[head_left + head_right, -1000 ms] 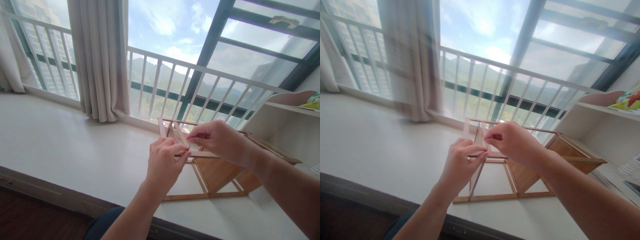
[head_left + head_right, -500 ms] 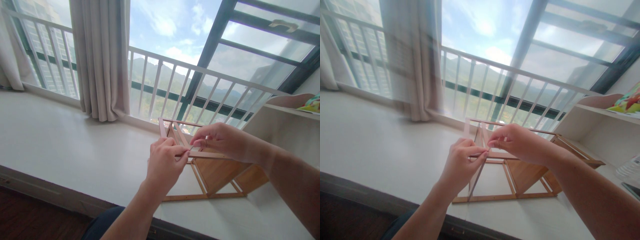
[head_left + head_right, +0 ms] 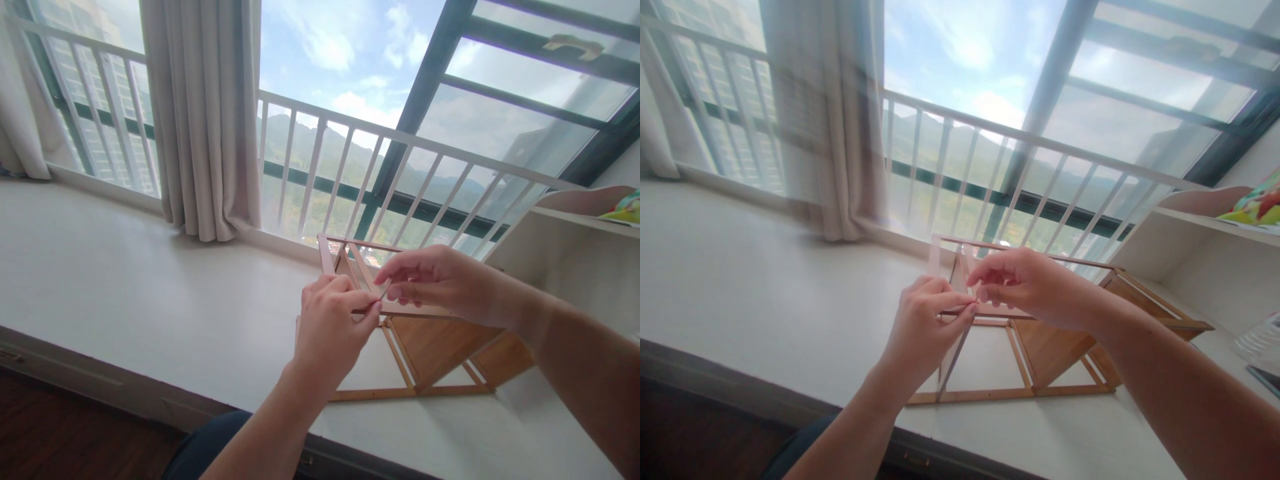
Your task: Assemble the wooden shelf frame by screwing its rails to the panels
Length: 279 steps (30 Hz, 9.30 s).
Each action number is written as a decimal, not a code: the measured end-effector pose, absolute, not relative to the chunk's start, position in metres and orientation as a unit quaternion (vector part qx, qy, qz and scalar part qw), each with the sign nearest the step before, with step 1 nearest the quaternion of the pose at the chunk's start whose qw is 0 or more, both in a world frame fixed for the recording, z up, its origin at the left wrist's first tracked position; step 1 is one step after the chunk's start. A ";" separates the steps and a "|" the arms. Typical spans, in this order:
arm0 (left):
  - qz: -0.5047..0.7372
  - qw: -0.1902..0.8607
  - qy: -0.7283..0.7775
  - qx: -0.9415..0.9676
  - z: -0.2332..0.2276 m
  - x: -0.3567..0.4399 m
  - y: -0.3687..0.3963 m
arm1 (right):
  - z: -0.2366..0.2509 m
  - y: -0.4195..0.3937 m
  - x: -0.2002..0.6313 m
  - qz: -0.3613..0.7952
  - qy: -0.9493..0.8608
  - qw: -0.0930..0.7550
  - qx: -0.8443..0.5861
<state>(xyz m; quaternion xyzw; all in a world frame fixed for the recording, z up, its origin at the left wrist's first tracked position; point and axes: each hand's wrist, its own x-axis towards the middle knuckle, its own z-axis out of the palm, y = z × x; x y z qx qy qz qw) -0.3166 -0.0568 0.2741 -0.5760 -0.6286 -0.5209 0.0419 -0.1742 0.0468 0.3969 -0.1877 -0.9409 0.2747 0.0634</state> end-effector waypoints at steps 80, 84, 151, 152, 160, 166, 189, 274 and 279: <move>-0.525 0.077 -0.628 -0.569 0.272 -0.312 -0.058 | 0.335 0.107 -0.188 0.628 -0.767 0.135 0.010; -0.521 0.077 -0.628 -0.573 0.273 -0.312 -0.058 | 0.338 0.100 -0.188 0.610 -0.781 0.135 -0.004; -0.530 0.055 -0.630 -0.565 0.268 -0.315 -0.066 | 0.386 0.080 -0.178 0.477 -0.862 0.010 -0.172; -0.533 0.055 -0.627 -0.566 0.268 -0.315 -0.065 | 0.386 0.081 -0.176 0.456 -0.872 0.021 -0.175; -0.531 0.065 -0.631 -0.562 0.266 -0.314 -0.063 | 0.383 0.065 -0.175 0.333 -0.916 0.138 -0.177; -0.535 0.063 -0.631 -0.559 0.266 -0.315 -0.064 | 0.396 0.051 -0.173 0.364 -0.916 0.030 -0.168; -0.531 0.066 -0.631 -0.562 0.265 -0.315 -0.064 | 0.384 0.068 -0.182 0.458 -0.860 0.052 -0.220; -0.542 0.049 -0.616 -0.569 0.267 -0.315 -0.064 | 0.343 0.054 -0.174 0.339 -0.889 0.247 -0.187; -0.537 0.055 -0.619 -0.571 0.265 -0.316 -0.062 | 0.338 0.055 -0.177 0.493 -0.807 0.274 -0.178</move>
